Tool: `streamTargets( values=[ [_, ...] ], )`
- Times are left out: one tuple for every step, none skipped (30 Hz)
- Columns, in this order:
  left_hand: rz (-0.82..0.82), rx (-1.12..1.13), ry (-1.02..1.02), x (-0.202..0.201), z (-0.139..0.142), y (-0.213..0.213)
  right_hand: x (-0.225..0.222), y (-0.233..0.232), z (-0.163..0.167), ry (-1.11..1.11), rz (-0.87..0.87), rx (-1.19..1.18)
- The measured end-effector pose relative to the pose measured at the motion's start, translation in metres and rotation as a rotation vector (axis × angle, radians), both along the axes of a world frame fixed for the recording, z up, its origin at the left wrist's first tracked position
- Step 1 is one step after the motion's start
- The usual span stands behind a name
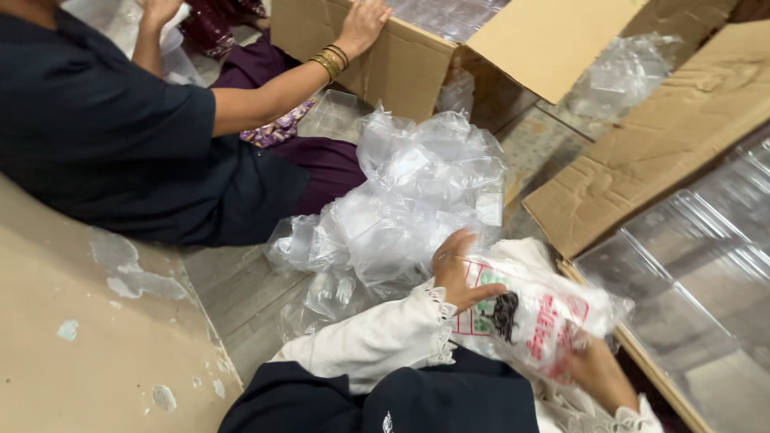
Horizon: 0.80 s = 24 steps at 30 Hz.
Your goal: The person sits on the floor in front of an open cardboard box filled with clear plastic boxes. They take plastic boxes one at a time, pull a clear plastic bag off each one by hand, and place the unwrapped box into a grid arrangement inside a larger cardboard box.
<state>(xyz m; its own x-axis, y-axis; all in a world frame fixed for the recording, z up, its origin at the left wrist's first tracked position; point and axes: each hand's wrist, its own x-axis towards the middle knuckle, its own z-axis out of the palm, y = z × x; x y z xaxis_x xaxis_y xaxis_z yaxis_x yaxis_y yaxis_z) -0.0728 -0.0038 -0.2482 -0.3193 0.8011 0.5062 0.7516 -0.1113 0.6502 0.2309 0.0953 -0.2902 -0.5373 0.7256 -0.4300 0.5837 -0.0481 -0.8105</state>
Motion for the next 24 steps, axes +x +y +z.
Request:
streamTargets(
  values=[
    [0.035, -0.13, -0.132, 0.005, -0.027, -0.005, 0.013, -0.003, -0.021, -0.022, 0.061, 0.312],
    [0.067, -0.257, -0.264, 0.01, -0.051, -0.009, 0.019, -0.006, -0.038, -0.024, 0.024, 0.349],
    [0.099, -0.383, -0.397, 0.01, -0.071, -0.008, 0.018, -0.007, -0.05, -0.016, -0.021, 0.376],
    [0.132, -0.375, -0.478, 0.012, -0.088, -0.006, 0.016, -0.01, -0.058, 0.008, -0.068, 0.37],
    [0.165, -0.366, -0.559, 0.015, -0.1, -0.004, 0.006, -0.013, -0.061, 0.04, -0.087, 0.346],
    [0.199, -0.356, -0.643, 0.017, -0.108, -0.001, -0.004, -0.014, -0.059, 0.077, -0.107, 0.317],
    [0.214, -0.377, -0.713, 0.016, -0.112, 0.005, -0.018, -0.018, -0.055, 0.114, -0.124, 0.286],
    [0.225, -0.396, -0.782, 0.014, -0.111, 0.011, -0.028, -0.017, -0.046, 0.151, -0.131, 0.262],
    [0.236, -0.414, -0.849, 0.011, -0.108, 0.015, -0.04, -0.014, -0.035, 0.196, -0.136, 0.241],
    [0.19, -0.414, -0.844, 0.006, -0.101, 0.017, -0.052, -0.012, -0.024, 0.227, -0.134, 0.223],
    [0.144, -0.414, -0.84, -0.001, -0.092, 0.016, -0.062, -0.01, -0.013, 0.271, -0.127, 0.214],
    [0.096, -0.411, -0.836, -0.011, -0.081, 0.011, -0.071, -0.008, -0.002, 0.316, -0.119, 0.207],
    [0.049, -0.417, -0.83, -0.021, -0.07, 0.003, -0.077, -0.01, 0.008, 0.363, -0.102, 0.203],
    [0.016, -0.421, -0.78, -0.033, -0.059, -0.009, -0.083, -0.014, 0.017, 0.427, -0.072, 0.213],
    [-0.011, -0.423, -0.725, -0.048, -0.048, -0.023, -0.091, -0.018, 0.024, 0.485, -0.043, 0.221],
    [-0.018, -0.421, -0.639, -0.063, -0.038, -0.038, -0.098, -0.024, 0.031, 0.544, 0.002, 0.231],
    [0.073, -0.421, -0.506, -0.084, -0.027, -0.063, -0.104, -0.029, 0.037, 0.602, 0.074, 0.246],
    [0.111, -0.417, -0.446, -0.098, -0.02, -0.083, -0.112, -0.033, 0.044, 0.659, 0.169, 0.269],
    [0.151, -0.442, -0.398, -0.113, -0.014, -0.104, -0.116, -0.034, 0.052, 0.708, 0.251, 0.283],
    [0.198, -0.456, -0.36, -0.129, -0.01, -0.12, -0.119, -0.037, 0.06, 0.719, 0.375, 0.323],
    [0.236, -0.476, -0.32, -0.143, -0.009, -0.138, -0.124, -0.041, 0.068, 0.739, 0.49, 0.352],
    [0.278, -0.511, -0.272, -0.157, -0.008, -0.155, -0.126, -0.047, 0.075, 0.664, 0.592, 0.431],
    [0.32, -0.574, -0.223, -0.169, -0.01, -0.172, -0.13, -0.049, 0.081, 0.583, 0.686, 0.515],
    [0.351, -0.619, -0.186, -0.184, -0.013, -0.187, -0.131, -0.052, 0.088, 0.402, 0.797, 0.664]
  ],
)
